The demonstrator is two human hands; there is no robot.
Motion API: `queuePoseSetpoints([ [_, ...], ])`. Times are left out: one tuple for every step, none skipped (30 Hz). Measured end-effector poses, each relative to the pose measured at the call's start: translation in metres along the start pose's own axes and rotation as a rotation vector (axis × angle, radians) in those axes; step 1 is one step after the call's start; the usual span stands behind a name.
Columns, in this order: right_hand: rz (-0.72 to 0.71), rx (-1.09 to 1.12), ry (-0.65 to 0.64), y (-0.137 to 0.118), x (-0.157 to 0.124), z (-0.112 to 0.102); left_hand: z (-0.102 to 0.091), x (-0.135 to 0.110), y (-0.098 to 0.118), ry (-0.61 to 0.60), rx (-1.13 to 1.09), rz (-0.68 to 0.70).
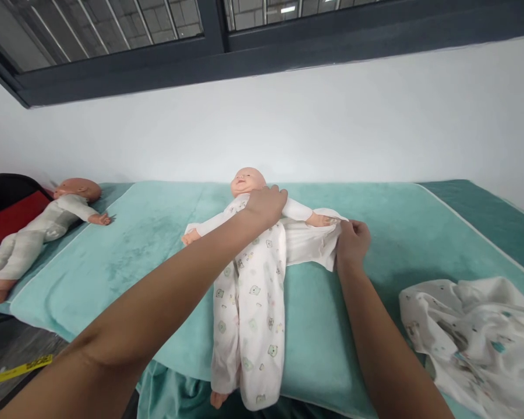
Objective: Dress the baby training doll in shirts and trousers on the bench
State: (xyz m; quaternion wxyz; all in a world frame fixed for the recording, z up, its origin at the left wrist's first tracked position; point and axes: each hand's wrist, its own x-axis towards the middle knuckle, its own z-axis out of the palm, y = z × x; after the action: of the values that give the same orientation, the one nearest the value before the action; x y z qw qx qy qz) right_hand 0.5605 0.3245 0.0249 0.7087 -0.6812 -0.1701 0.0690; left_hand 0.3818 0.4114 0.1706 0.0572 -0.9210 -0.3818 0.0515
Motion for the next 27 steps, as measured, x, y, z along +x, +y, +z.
queuePoseSetpoints([
  [0.012,0.018,-0.001,0.002,0.001,0.000,0.001,0.000,0.000,0.001,-0.007,0.002],
  [0.025,0.034,-0.005,0.004,0.003,0.000,0.002,0.001,-0.001,0.002,-0.013,0.004],
  [0.038,0.050,-0.013,0.006,0.004,0.000,0.003,0.001,-0.002,0.004,-0.020,0.005],
  [0.051,0.067,-0.024,0.007,0.005,0.001,0.005,0.001,-0.002,0.005,-0.027,0.008],
  [0.063,0.083,-0.037,0.008,0.006,0.002,0.006,0.002,-0.002,0.007,-0.033,0.011],
  [0.074,0.099,-0.050,0.008,0.007,0.002,0.008,0.002,-0.002,0.009,-0.038,0.016],
  [0.082,0.116,-0.060,0.008,0.007,0.003,0.010,0.002,-0.002,0.012,-0.044,0.023],
  [0.087,0.133,-0.069,0.007,0.007,0.004,0.011,0.003,-0.001,0.016,-0.051,0.032],
  [0.090,0.153,-0.078,0.006,0.007,0.005,0.013,0.004,0.000,0.020,-0.057,0.041],
  [0.093,0.178,-0.088,0.005,0.006,0.005,0.015,0.005,0.002,0.024,-0.063,0.048],
  [0.097,0.208,-0.100,0.004,0.006,0.005,0.016,0.007,0.003,0.026,-0.069,0.050],
  [0.102,0.239,-0.112,0.003,0.005,0.005,0.018,0.009,0.005,0.025,-0.074,0.047],
  [0.110,0.267,-0.122,0.002,0.005,0.005,0.020,0.012,0.007,0.022,-0.077,0.039],
  [0.120,0.292,-0.130,0.002,0.005,0.004,0.022,0.015,0.009,0.017,-0.081,0.029],
  [0.129,0.310,-0.134,0.002,0.005,0.003,0.025,0.018,0.011,0.012,-0.085,0.018],
  [0.136,0.323,-0.137,0.002,0.006,0.002,0.027,0.023,0.013,0.008,-0.091,0.009],
  [0.140,0.332,-0.139,0.002,0.007,0.001,0.029,0.027,0.015,0.006,-0.097,0.000],
  [0.140,0.338,-0.143,0.003,0.008,0.001,0.031,0.030,0.018,0.005,-0.105,-0.008],
  [0.137,0.341,-0.147,0.003,0.009,0.000,0.032,0.033,0.021,0.006,-0.112,-0.016],
  [0.131,0.339,-0.151,0.003,0.010,0.000,0.033,0.035,0.024,0.009,-0.120,-0.020],
  [0.123,0.333,-0.157,0.004,0.011,0.001,0.033,0.034,0.027,0.016,-0.128,-0.021],
  [0.113,0.321,-0.163,0.004,0.011,0.002,0.033,0.032,0.030,0.027,-0.135,-0.016],
  [0.101,0.304,-0.171,0.004,0.011,0.002,0.032,0.026,0.032,0.039,-0.138,-0.005],
  [0.089,0.286,-0.178,0.004,0.010,0.003,0.032,0.017,0.033,0.065,-0.148,0.014],
  [0.084,0.273,-0.182,0.003,0.009,0.003,0.032,0.005,0.032,0.111,-0.173,0.037],
  [0.061,0.243,-0.188,0.002,0.006,0.002,0.033,-0.009,0.030,0.177,-0.217,0.054],
  [0.002,0.182,-0.197,0.000,0.002,0.001,0.037,-0.025,0.024,0.258,-0.281,0.060],
])
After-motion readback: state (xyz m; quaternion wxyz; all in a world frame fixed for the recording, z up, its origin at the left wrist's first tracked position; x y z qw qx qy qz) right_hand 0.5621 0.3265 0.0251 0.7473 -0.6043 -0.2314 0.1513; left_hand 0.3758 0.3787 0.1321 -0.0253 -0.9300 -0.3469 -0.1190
